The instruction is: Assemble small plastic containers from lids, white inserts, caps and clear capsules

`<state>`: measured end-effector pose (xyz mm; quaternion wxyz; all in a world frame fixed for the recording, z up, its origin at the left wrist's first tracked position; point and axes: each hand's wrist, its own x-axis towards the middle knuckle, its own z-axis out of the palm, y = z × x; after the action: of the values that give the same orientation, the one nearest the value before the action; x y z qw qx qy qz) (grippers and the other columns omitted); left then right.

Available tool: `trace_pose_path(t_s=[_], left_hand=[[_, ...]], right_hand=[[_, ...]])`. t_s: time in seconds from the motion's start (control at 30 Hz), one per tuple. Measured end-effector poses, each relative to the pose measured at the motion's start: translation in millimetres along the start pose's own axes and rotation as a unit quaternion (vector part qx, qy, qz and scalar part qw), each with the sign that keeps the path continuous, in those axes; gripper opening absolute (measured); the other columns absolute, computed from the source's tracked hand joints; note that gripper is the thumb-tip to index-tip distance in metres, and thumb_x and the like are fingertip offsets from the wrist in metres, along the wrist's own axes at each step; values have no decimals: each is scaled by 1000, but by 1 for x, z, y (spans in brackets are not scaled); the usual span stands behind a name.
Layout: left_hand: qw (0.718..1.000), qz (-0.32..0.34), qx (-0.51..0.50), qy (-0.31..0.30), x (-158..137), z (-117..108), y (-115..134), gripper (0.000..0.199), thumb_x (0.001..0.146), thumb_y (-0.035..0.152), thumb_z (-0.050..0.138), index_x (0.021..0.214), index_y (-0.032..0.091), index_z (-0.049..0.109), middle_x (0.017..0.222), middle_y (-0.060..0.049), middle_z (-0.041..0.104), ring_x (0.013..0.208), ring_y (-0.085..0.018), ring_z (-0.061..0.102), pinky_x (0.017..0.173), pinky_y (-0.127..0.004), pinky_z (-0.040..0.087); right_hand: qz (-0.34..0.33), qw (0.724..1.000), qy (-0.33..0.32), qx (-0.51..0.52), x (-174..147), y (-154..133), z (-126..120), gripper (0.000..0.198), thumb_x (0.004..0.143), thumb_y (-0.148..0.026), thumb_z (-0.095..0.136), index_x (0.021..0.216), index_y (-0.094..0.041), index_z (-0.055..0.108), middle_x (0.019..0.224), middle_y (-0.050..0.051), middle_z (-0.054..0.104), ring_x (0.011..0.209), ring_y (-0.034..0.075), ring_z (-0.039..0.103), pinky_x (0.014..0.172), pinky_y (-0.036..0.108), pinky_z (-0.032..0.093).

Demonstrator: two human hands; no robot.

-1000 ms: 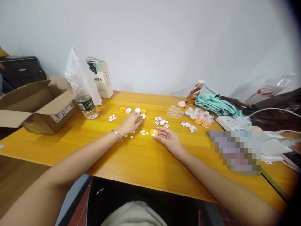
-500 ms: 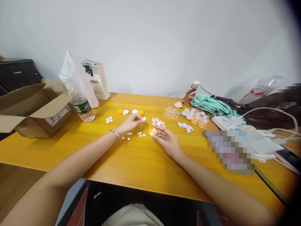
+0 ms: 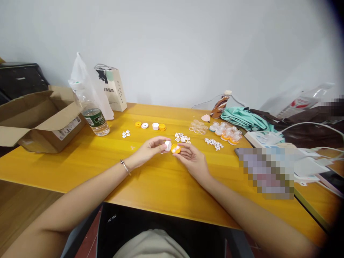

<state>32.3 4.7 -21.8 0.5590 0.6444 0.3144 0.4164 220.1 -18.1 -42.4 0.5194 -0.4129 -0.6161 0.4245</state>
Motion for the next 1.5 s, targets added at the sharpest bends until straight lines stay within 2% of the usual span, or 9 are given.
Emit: trace_pose_path(t_s=[0.3, 0.5, 0.67, 0.8, 1.0, 1.27, 1.5], left_hand=[[996, 7, 90, 10, 0, 3, -3, 31, 76, 27, 60, 105, 16, 56, 101, -7, 62, 87, -14, 59, 82, -32, 46], [978, 59, 196, 46, -5, 14, -6, 30, 75, 29, 61, 103, 17, 58, 94, -6, 64, 84, -15, 60, 78, -30, 48], [969, 63, 234, 51, -8, 18, -8, 28, 75, 31, 61, 98, 16, 57, 88, -5, 65, 81, -15, 60, 75, -30, 49], [966, 57, 248, 48, -9, 19, -9, 25, 76, 32, 59, 95, 16, 58, 87, -5, 65, 80, -14, 61, 75, -29, 49], [960, 52, 269, 61, -12, 21, -7, 22, 77, 32, 59, 92, 16, 59, 84, -4, 65, 78, -14, 61, 72, -27, 49], [946, 96, 305, 48, -15, 20, -6, 24, 76, 35, 59, 92, 16, 60, 84, -4, 62, 78, -14, 57, 73, -28, 46], [923, 111, 366, 30, -17, 20, 0, 29, 77, 40, 57, 95, 18, 60, 80, -2, 56, 74, -13, 53, 72, -27, 43]], right_hand=[[-54, 996, -25, -64, 0, 5, -1, 30, 70, -30, 65, 98, -23, 56, 91, 3, 67, 81, 16, 65, 83, 35, 52], [-98, 985, -39, -138, 0, 7, -1, 25, 74, -27, 60, 99, -22, 57, 91, 2, 67, 81, 15, 65, 82, 34, 52], [-70, 986, -50, -146, 0, 10, -2, 32, 74, -26, 60, 105, -23, 56, 94, 2, 68, 86, 17, 65, 84, 35, 52], [-55, 989, -64, -120, -2, 12, -2, 29, 74, -26, 60, 103, -23, 59, 98, 3, 68, 86, 17, 66, 85, 35, 52], [-64, 989, -63, -115, -4, 15, -2, 26, 73, -25, 60, 100, -23, 61, 99, 1, 68, 88, 18, 66, 87, 35, 52], [-47, 994, -46, -84, -7, 14, 1, 25, 73, -24, 59, 98, -23, 63, 96, 1, 69, 87, 18, 66, 86, 36, 52], [9, 999, -38, -36, -7, 14, 4, 21, 69, -23, 62, 90, -21, 63, 91, 3, 70, 83, 17, 66, 82, 33, 52]])
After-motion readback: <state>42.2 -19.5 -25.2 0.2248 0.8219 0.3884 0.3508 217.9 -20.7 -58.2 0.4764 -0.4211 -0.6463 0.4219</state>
